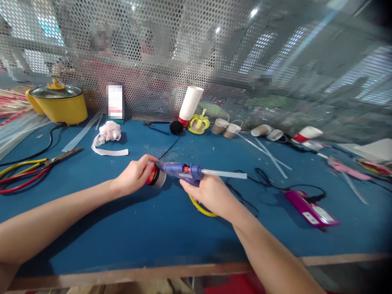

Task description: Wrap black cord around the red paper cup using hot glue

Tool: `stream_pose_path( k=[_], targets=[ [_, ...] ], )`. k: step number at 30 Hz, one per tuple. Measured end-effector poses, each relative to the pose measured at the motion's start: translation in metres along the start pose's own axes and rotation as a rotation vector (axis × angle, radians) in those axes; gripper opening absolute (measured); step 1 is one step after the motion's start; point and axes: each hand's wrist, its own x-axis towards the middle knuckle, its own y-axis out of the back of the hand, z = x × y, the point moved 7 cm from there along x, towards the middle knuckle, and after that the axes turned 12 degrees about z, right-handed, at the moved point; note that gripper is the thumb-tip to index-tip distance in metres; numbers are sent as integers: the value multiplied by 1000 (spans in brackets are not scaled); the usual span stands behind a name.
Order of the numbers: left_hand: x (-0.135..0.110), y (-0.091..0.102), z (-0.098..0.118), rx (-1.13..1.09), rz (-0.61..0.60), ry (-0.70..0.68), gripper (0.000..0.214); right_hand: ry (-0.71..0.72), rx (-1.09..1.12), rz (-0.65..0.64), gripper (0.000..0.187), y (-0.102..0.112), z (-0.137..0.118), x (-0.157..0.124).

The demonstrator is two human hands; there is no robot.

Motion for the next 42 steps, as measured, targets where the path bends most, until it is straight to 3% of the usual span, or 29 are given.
stream_pose_path(
  k=[7, 13, 28, 37, 42],
  targets=[
    [1, -2, 2, -28, -42, -12, 35, -14, -33, -12, 19, -1, 1, -2],
    [4, -2, -3, -28, -47, 52, 31, 104, -96, 3, 18, 3, -6, -5],
    [2, 4, -10, -42, 72, 179, 14, 202, -86, 4, 15, 1, -13, -7],
    [3, 4, -15, -45, 88, 206, 9, 159, -11, -80, 15, -3, -10, -10],
    [3, 3, -17, -68, 104, 186, 7, 154, -11, -58, 14, -2, -10, -9]
  ],
)
